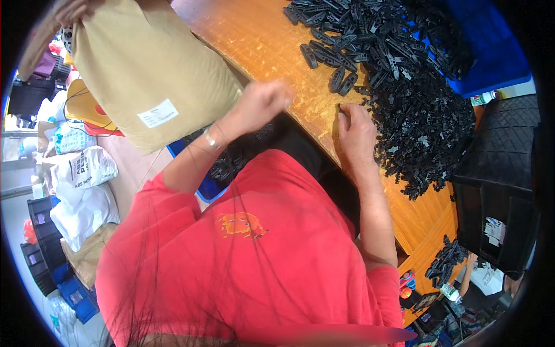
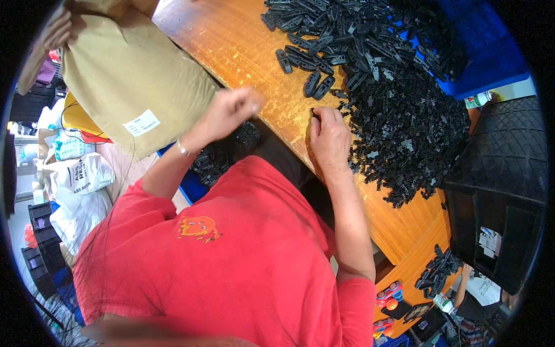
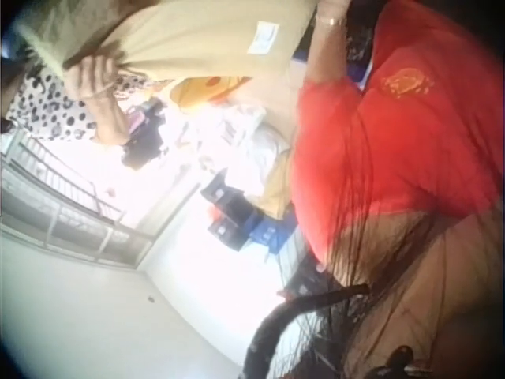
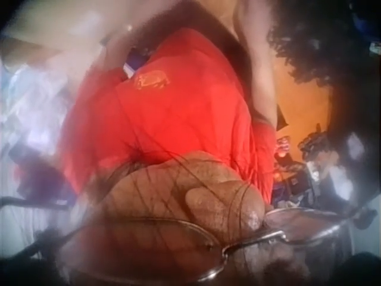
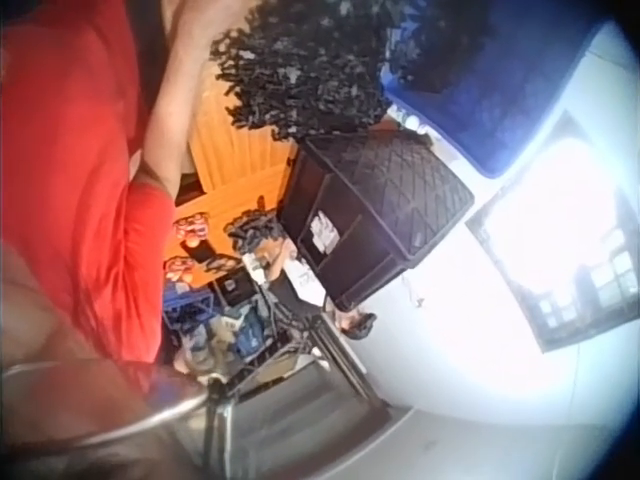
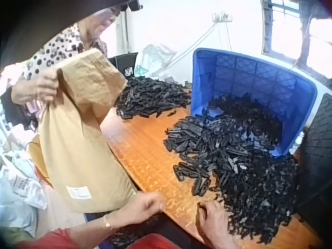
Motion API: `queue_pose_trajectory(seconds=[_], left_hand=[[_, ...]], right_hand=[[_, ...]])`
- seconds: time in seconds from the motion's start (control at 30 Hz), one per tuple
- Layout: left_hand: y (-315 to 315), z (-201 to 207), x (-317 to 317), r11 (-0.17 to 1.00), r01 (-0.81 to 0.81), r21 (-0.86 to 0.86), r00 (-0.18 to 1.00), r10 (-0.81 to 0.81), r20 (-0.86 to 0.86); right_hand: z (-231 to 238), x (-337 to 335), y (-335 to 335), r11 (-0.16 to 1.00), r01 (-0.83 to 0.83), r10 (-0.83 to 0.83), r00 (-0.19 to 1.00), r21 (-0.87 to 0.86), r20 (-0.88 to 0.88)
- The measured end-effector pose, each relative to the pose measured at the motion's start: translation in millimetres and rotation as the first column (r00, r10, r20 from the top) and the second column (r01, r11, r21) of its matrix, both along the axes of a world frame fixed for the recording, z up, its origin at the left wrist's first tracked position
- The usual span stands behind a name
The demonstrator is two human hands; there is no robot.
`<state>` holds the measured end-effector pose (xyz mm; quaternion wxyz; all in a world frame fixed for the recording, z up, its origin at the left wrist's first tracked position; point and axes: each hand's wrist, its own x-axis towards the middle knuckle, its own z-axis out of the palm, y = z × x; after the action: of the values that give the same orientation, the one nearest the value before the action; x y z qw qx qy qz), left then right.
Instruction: The person sorts small black plastic components by hand at a workbench, inspecting them one by one.
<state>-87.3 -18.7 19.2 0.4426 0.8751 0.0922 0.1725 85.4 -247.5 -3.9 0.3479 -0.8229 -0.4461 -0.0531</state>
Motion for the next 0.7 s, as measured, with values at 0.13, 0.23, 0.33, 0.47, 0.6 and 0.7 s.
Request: queue_pose_trajectory(seconds=[0.13, 0.23, 0.33, 0.47, 0.6, 0.7], left_hand=[[37.6, -8.9, 77.0, 0.867, -0.242, 0.436, 0.969, 0.190, 0.159], [48.3, -19.6, 106.0, 0.839, -0.206, 0.504, 0.978, 0.185, 0.090], [49.1, -18.6, 107.9, 0.852, -0.176, 0.493, 0.982, 0.183, 0.035], [45.9, -15.0, 94.2, 0.891, -0.180, 0.416, 0.978, 0.206, -0.019], [33.8, -10.4, 85.4, 0.945, -0.203, 0.255, 0.978, 0.183, 0.100], [18.1, 1.0, 81.5, 0.981, -0.166, 0.095, 0.981, 0.155, 0.119]], right_hand=[[0.7, -4.9, -0.4, 1.000, -0.008, 0.008, 0.999, 0.013, -0.031], [-1.6, -4.1, -3.8, 0.999, -0.020, 0.022, 0.997, 0.029, -0.069], [-2.2, -3.1, -5.6, 0.999, -0.014, 0.018, 0.995, 0.034, -0.102], [1.0, -2.9, 0.1, 0.998, -0.001, 0.014, 0.972, 0.058, -0.233], [18.0, -5.2, 13.9, 0.976, -0.007, 0.075, 0.950, 0.219, -0.303], [40.5, -7.7, 27.3, 0.952, -0.020, 0.118, 0.946, 0.307, -0.303]])
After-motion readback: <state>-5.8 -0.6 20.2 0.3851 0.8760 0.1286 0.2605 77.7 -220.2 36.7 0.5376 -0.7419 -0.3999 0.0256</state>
